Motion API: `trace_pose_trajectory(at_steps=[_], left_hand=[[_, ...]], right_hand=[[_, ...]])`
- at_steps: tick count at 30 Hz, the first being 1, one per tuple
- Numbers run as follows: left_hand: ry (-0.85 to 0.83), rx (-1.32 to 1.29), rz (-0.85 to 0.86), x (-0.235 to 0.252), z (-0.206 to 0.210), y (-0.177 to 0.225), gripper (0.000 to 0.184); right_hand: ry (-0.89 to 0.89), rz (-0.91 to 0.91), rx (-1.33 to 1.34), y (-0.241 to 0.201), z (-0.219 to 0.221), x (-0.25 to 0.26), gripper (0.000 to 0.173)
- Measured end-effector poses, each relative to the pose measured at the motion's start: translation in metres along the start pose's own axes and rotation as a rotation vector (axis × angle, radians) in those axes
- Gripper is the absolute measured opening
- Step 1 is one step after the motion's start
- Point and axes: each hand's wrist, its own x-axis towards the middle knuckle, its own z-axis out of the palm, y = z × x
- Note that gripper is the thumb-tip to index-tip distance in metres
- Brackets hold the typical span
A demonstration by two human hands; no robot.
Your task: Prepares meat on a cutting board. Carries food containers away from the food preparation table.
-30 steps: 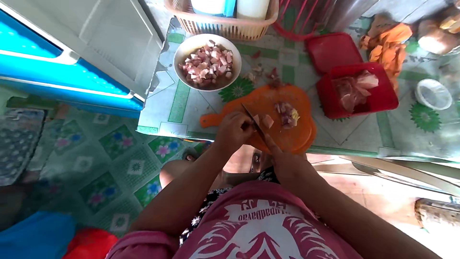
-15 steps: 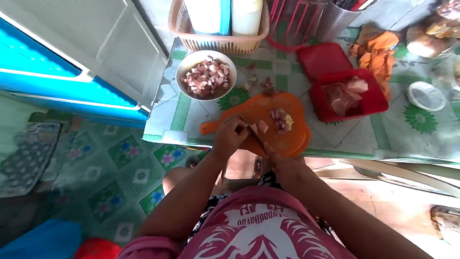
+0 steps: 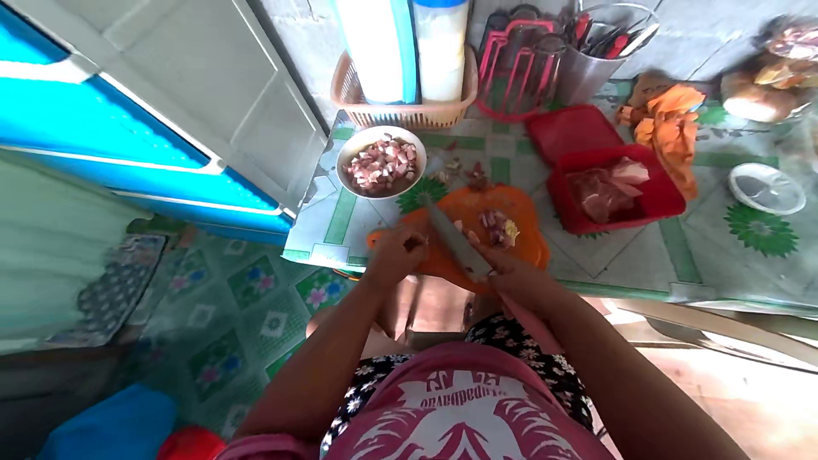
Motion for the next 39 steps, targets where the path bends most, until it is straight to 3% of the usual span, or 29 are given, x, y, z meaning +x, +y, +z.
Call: trace_pose_trajectory(at_steps=[4, 7, 9, 13, 15, 17, 21, 25, 27, 31, 39], left_hand=[[0.016, 0.106, -0.159, 0.000, -0.013, 0.010, 0.015], [0.063, 0.036, -0.192, 0.003, -0.010, 0.013, 0.021], [0.123, -0.184, -0.206, 0.003, -0.005, 0.021, 0.026], [0.046, -1.125, -0.408, 0.007, 0.001, 0.054, 0.039], [-0.042, -1.341, -0.492, 0.006, 0.000, 0.068, 0.046], [-0.002, -1.378, -0.550, 0.006, 0.002, 0.075, 0.038], [0.149, -1.365, -0.630, 0.013, 0.000, 0.064, 0.021], [0.064, -1.247, -0.595, 0.018, -0.020, 0.049, 0.027], [0.027, -1.075, -0.589, 0.021, -0.025, 0.043, 0.030], [-0.042, -0.577, -0.392, 0.026, -0.022, 0.032, 0.040], [-0.320, -0.045, -0.337, 0.044, -0.003, 0.056, 0.033]], right_hand=[[0.034, -0.093, 0.162, -0.002, -0.002, -0.015, 0.066], [0.043, -0.088, 0.195, -0.007, -0.006, -0.020, 0.065], [0.004, -0.109, 0.251, -0.009, -0.007, -0.019, 0.064], [-0.147, -0.242, 0.565, -0.004, -0.003, -0.008, 0.064], [-0.208, -0.241, 0.682, -0.003, 0.003, -0.003, 0.065], [-0.224, -0.231, 0.729, 0.001, 0.009, 0.001, 0.067], [-0.191, -0.212, 0.721, 0.014, 0.014, -0.007, 0.072], [-0.036, -0.146, 0.446, 0.029, 0.009, -0.038, 0.073], [-0.029, -0.086, 0.242, 0.041, 0.004, -0.055, 0.073], [-0.001, 0.094, -0.059, 0.055, -0.004, -0.068, 0.069], [0.131, 0.088, -0.110, 0.033, -0.006, -0.033, 0.069]])
